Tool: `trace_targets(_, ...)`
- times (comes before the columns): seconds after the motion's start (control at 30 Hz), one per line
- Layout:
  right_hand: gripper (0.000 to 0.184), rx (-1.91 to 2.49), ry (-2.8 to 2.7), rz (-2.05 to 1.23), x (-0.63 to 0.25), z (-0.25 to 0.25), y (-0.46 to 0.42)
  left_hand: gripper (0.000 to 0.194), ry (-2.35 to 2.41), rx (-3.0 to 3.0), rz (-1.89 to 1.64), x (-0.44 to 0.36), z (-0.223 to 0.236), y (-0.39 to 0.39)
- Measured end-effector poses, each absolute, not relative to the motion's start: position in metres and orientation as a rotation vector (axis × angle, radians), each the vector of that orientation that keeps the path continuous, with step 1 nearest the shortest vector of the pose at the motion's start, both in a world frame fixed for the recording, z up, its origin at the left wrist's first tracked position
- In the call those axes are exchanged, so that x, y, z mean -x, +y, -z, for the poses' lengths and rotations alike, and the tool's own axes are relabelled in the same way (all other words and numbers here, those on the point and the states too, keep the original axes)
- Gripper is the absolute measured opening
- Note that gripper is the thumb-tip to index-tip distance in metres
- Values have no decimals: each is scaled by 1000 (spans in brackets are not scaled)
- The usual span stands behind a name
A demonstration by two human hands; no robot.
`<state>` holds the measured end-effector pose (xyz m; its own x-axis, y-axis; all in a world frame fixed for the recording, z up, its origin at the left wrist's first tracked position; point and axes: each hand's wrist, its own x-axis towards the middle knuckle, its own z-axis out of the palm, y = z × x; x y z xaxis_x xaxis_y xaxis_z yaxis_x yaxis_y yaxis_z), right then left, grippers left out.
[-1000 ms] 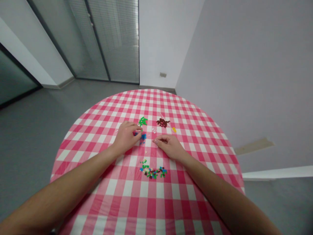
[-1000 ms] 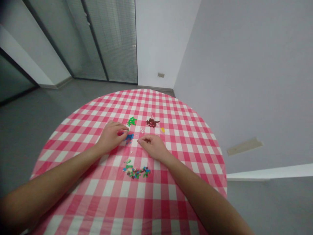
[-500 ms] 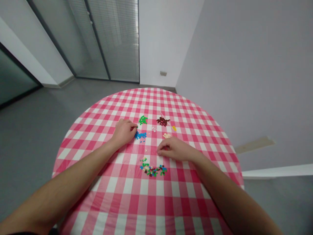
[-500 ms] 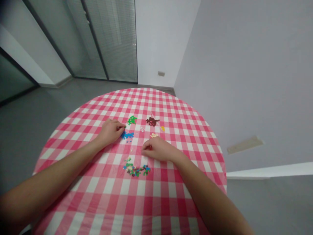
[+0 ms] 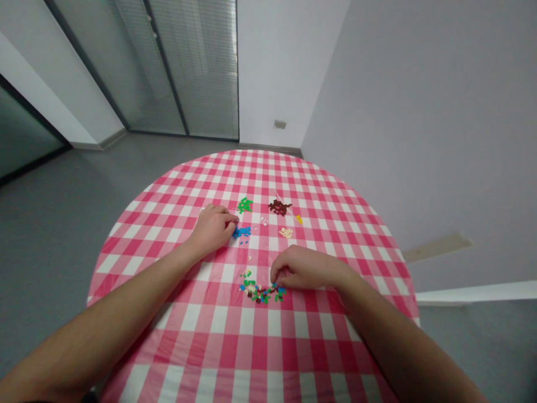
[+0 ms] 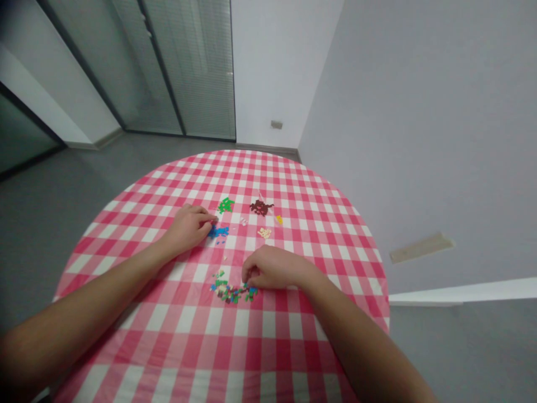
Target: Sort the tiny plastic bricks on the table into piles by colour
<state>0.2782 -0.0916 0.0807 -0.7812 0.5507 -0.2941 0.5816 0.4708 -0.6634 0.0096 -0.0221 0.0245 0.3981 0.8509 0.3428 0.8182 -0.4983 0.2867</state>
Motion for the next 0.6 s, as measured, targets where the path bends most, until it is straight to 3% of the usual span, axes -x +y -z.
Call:
trace_targets(0.37,35,-1078,2673,1098,-273,-83,-98,35,1570,-2596,-723,-11,-20,-21)
trace_targets(0.6,28,-1028,2730,1038,-272,-80,-98,30,1520,-2525,-810,-12,-19,-22)
